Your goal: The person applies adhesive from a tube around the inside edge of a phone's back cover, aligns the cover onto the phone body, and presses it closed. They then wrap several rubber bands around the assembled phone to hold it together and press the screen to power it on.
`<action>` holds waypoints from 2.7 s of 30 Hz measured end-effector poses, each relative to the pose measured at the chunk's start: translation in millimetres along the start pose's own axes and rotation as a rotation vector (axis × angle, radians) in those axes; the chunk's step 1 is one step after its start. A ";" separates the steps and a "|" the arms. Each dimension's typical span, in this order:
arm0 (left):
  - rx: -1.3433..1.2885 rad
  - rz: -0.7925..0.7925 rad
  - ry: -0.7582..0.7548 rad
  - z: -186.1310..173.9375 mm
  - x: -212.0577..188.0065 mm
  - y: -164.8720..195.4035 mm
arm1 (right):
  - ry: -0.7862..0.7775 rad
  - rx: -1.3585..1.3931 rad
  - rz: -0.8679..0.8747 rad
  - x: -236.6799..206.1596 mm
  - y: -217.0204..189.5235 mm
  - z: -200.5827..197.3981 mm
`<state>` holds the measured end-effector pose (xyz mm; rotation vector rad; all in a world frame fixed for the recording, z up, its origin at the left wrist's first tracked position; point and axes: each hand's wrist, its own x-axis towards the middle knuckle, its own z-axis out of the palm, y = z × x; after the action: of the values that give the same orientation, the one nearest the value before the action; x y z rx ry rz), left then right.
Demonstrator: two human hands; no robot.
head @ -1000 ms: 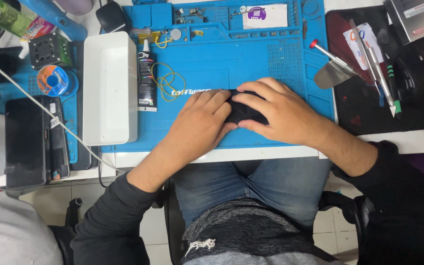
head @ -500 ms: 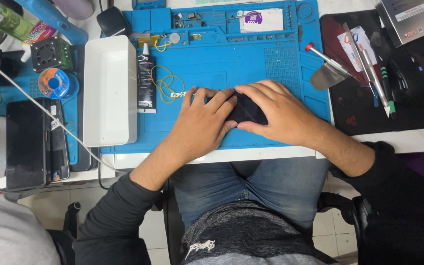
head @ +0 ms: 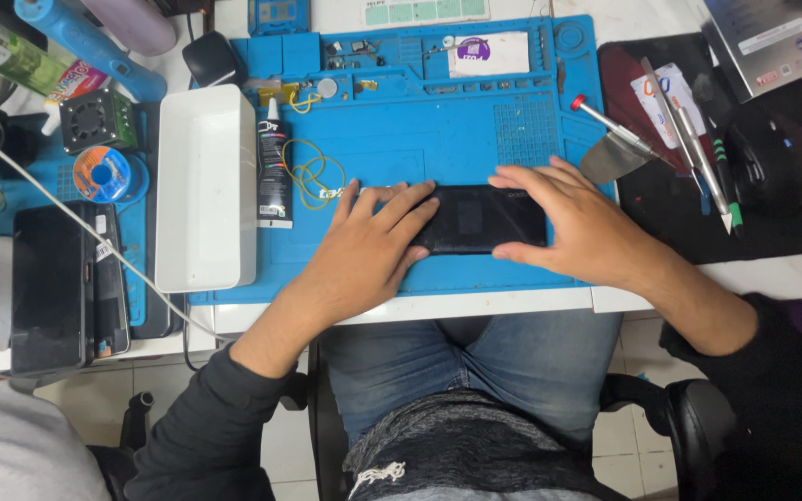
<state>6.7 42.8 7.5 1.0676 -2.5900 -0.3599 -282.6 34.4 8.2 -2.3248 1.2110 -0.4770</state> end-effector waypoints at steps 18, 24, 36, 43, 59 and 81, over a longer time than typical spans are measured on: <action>-0.016 -0.123 0.092 0.4 -22.4 -11.8 | 0.183 -0.232 0.054 -36.1 12.4 12.9; -0.011 -0.123 0.216 7.9 -29.3 -3.7 | 0.110 -0.248 -0.015 -42.3 14.1 9.9; 0.093 -0.023 0.389 19.5 -37.9 10.5 | 0.396 -0.287 -0.084 -57.6 -3.7 25.2; 0.105 -0.024 0.388 20.7 -45.1 21.5 | 0.442 -0.254 -0.145 -63.6 -7.3 26.6; 0.156 0.043 0.171 6.0 -38.2 21.7 | 0.112 -0.341 -0.313 -52.1 -0.2 10.9; 0.101 0.180 0.141 4.1 -8.9 15.1 | -0.007 -0.377 -0.393 -23.6 -6.2 0.2</action>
<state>1.5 60.1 7.3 0.8487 -2.5744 -0.1076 -291.3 57.2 9.4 -2.9056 0.8965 -0.3937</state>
